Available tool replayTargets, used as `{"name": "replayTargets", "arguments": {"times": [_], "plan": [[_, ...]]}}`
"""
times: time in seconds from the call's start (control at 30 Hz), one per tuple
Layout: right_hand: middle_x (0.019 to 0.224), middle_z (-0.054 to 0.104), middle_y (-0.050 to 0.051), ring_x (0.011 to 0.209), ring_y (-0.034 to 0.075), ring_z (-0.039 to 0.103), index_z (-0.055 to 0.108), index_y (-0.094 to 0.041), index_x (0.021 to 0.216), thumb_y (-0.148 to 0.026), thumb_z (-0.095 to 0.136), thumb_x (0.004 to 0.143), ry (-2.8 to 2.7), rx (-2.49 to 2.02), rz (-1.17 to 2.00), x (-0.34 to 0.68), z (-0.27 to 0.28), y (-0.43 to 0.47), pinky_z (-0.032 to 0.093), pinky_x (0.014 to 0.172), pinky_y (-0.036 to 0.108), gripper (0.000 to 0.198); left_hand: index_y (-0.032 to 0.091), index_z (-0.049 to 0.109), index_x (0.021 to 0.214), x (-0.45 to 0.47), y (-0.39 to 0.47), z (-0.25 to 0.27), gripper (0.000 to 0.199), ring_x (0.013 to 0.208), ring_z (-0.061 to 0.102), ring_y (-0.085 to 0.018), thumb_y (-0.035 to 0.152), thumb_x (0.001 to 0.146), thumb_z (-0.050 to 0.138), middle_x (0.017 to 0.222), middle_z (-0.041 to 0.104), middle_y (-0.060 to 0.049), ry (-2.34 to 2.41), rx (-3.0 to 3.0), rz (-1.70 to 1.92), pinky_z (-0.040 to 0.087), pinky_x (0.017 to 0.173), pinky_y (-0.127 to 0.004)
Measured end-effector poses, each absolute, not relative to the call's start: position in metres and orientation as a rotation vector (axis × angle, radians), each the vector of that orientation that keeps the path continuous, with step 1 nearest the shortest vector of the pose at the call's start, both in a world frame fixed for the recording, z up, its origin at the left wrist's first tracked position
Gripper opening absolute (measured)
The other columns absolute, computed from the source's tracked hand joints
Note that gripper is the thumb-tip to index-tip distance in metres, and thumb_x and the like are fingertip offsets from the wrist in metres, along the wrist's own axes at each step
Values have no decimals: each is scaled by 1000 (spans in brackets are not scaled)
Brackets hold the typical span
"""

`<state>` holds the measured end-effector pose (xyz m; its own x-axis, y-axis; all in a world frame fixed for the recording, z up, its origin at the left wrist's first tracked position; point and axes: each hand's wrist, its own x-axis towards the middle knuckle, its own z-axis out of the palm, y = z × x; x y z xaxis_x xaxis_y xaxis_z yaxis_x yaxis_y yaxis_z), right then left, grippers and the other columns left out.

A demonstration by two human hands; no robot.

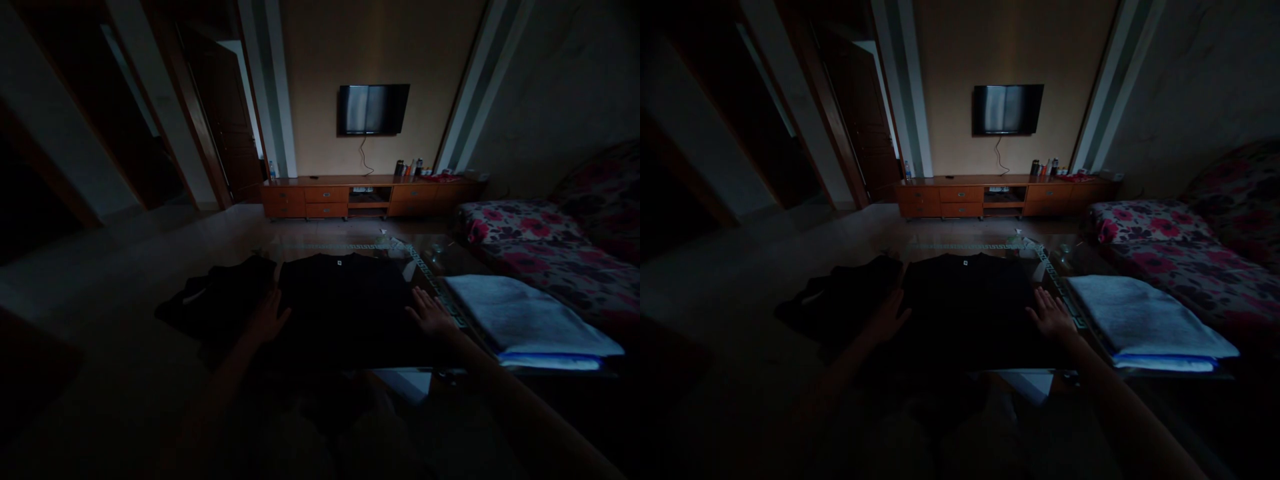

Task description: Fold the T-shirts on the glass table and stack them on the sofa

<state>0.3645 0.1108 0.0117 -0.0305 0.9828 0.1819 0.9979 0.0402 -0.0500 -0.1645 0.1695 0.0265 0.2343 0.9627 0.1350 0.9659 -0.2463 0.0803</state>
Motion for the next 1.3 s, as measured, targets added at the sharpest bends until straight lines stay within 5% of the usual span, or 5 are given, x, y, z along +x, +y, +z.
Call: {"name": "replayTargets", "arguments": {"times": [0.27,0.53,0.67,1.07,1.3], "plan": [[166,24,21,155,34,19,36,1,156,-36,31,100,-1882,-2319,-340,289,39,112,6,125,55,67,14,46,152,-99,130,62,56,151,33,-30,34,102,33,161,41,-14,-1679,-2427,-252,29,121,-49],[169,16,11,157,26,16,29,-13,162,-51,30,104,-2382,-1733,118,152,34,74,14,127,47,69,20,32,160,-35,83,28,62,154,27,-26,47,104,31,166,30,-9,-1603,-2646,-314,25,124,-48],[169,16,12,157,26,16,27,-12,162,-64,27,101,-2311,-1830,96,216,22,68,14,127,48,80,23,31,161,-81,88,29,63,154,26,-25,49,103,34,168,27,-7,-1617,-2612,-321,25,124,-48],[166,28,14,155,27,22,33,-11,159,-56,27,101,-2169,-1951,-167,361,-12,47,23,125,48,74,10,39,156,-181,95,30,77,153,28,-34,61,99,38,165,31,-19,-1882,-2364,-271,24,123,-51],[139,58,18,129,35,54,54,-18,140,-50,50,96,-2105,-2094,37,364,42,94,46,105,51,55,14,60,131,-165,130,67,48,134,51,-33,46,101,41,144,55,-20,-1919,-2412,-196,41,109,-45]]}}
